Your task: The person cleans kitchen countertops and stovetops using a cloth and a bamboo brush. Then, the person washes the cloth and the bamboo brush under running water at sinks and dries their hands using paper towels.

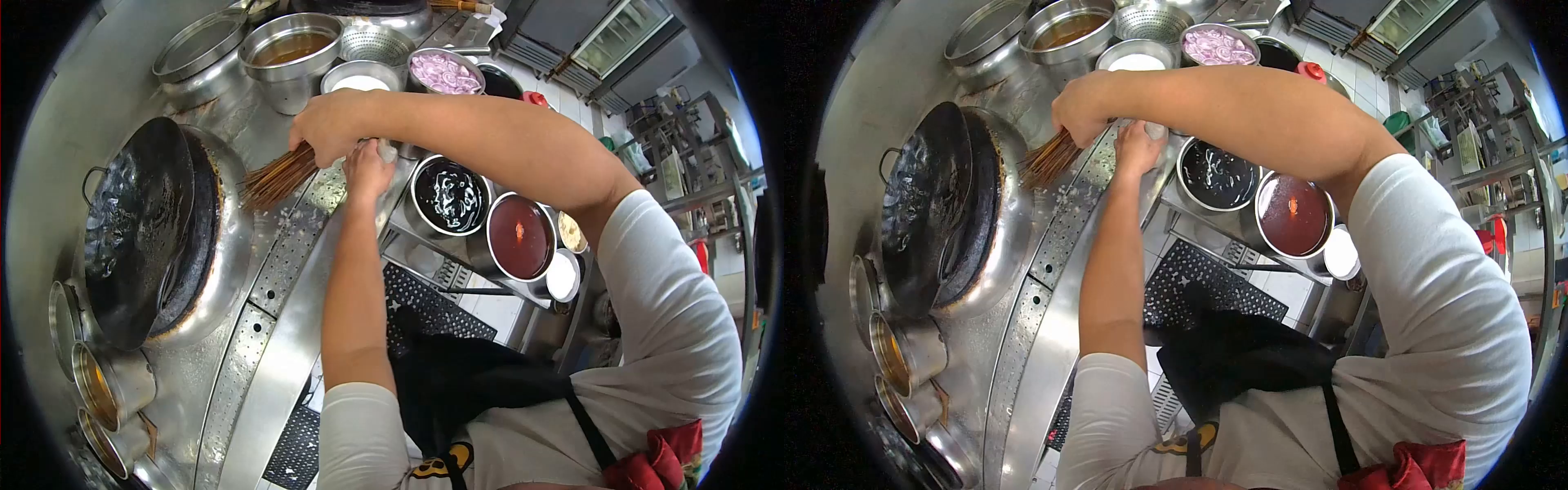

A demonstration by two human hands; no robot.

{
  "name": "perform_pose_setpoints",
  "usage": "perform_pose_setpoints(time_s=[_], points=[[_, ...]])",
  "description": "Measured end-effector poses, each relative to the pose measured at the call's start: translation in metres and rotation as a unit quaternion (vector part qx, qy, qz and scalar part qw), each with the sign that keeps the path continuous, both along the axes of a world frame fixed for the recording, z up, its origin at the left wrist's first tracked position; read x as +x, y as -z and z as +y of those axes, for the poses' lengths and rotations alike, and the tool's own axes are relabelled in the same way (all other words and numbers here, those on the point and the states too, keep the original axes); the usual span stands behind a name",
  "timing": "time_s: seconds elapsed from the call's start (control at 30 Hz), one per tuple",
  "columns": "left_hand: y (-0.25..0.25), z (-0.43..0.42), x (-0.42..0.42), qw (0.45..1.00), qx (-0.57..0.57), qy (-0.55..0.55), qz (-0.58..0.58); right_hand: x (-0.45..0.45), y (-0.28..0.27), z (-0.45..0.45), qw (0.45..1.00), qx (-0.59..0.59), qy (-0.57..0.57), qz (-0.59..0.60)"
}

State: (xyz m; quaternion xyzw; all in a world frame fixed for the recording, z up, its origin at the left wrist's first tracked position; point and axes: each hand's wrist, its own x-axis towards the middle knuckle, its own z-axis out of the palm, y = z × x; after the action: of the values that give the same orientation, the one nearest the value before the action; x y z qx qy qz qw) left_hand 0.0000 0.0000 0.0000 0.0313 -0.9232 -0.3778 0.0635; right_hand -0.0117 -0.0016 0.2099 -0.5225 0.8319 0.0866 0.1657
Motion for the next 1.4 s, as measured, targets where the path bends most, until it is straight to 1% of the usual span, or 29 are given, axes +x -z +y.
perform_pose_setpoints(time_s=[0.07,0.1,0.17,0.3,0.43,0.47,0.57,0.6,0.67,0.7,0.73,0.8,0.83,0.87,0.9,0.93,0.97,1.03,1.07,1.1,1.13,1.17,1.2,1.23,1.3,1.37,1.4], points=[[-0.009,-0.010,0.020,0.997,-0.041,0.072,-0.001,0.000,0.005,-0.004,0.999,-0.031,0.010,-0.015],[-0.010,-0.001,0.015,0.995,-0.053,0.087,-0.006,-0.010,0.007,0.011,0.999,-0.040,0.009,-0.022],[-0.012,-0.002,0.014,0.992,-0.059,0.114,-0.003,-0.015,0.007,0.011,0.999,-0.041,0.005,-0.024],[-0.013,-0.004,-0.010,0.980,-0.045,0.194,-0.023,-0.018,0.009,0.014,0.997,-0.068,0.009,-0.032],[-0.014,-0.009,-0.005,0.965,-0.035,0.258,-0.040,-0.020,0.017,0.011,0.996,-0.083,0.014,-0.035],[-0.013,-0.015,0.005,0.965,-0.002,0.255,-0.064,-0.024,0.021,0.013,0.996,-0.087,0.014,-0.035],[-0.026,-0.013,0.071,0.989,-0.009,0.141,-0.037,-0.023,0.015,0.014,0.998,-0.055,0.009,-0.043],[-0.021,-0.009,0.092,0.994,-0.028,0.102,-0.005,-0.026,0.025,0.017,0.996,-0.078,0.002,-0.045],[-0.020,-0.010,0.146,0.991,-0.103,0.080,0.041,-0.024,0.025,0.026,0.996,-0.070,-0.015,-0.055],[-0.018,-0.017,0.180,0.993,-0.085,0.058,0.057,-0.018,0.027,0.035,0.996,-0.063,-0.023,-0.064],[-0.019,-0.033,0.212,0.994,-0.069,0.032,0.080,-0.011,0.018,0.047,0.997,-0.058,-0.029,-0.045],[-0.034,-0.066,0.294,0.996,-0.023,-0.080,0.027,-0.010,0.019,0.063,1.000,0.015,-0.020,-0.004],[-0.040,-0.080,0.337,0.990,-0.001,-0.139,0.013,-0.015,0.023,0.075,1.000,0.008,-0.016,0.008],[-0.047,-0.093,0.378,0.983,-0.041,-0.178,-0.026,-0.024,0.027,0.088,1.000,0.002,-0.012,0.019],[-0.045,-0.107,0.415,0.974,-0.061,-0.213,-0.036,-0.034,0.034,0.098,0.999,-0.031,0.020,0.000],[-0.037,-0.112,0.443,0.961,-0.040,-0.272,-0.022,-0.049,0.038,0.104,0.996,-0.068,0.050,-0.016],[-0.030,-0.111,0.441,0.949,-0.024,-0.314,-0.002,-0.057,0.041,0.105,0.990,-0.106,0.086,-0.031],[-0.020,-0.086,0.436,0.920,0.013,-0.390,0.031,-0.052,0.044,0.087,0.977,-0.044,0.195,-0.069],[-0.020,-0.072,0.411,0.923,0.012,-0.384,0.035,-0.047,0.045,0.078,0.965,-0.012,0.248,-0.087],[-0.001,-0.062,0.383,0.932,0.006,-0.350,0.088,-0.041,0.067,0.072,0.975,-0.031,0.213,-0.059],[0.003,-0.040,0.345,0.922,0.059,-0.372,0.092,-0.029,0.087,0.068,0.982,-0.049,0.181,-0.032],[-0.009,-0.019,0.311,0.935,0.013,-0.345,0.083,0.000,0.079,0.067,0.975,-0.043,0.194,-0.097],[-0.004,0.000,0.283,0.940,-0.013,-0.323,0.108,0.040,0.051,0.064,0.968,-0.028,0.205,-0.145],[0.001,0.015,0.259,0.943,-0.041,-0.300,0.139,0.056,0.047,0.063,0.974,-0.048,0.146,-0.168],[-0.024,0.029,0.238,0.955,0.030,-0.257,0.145,0.053,0.018,0.054,0.951,-0.029,0.213,-0.220],[-0.033,0.021,0.260,0.939,0.029,-0.300,0.164,0.028,-0.012,0.049,0.951,-0.007,0.270,-0.152],[-0.041,0.008,0.287,0.932,0.032,-0.322,0.163,0.006,-0.014,0.048,0.944,0.015,0.302,-0.131]])
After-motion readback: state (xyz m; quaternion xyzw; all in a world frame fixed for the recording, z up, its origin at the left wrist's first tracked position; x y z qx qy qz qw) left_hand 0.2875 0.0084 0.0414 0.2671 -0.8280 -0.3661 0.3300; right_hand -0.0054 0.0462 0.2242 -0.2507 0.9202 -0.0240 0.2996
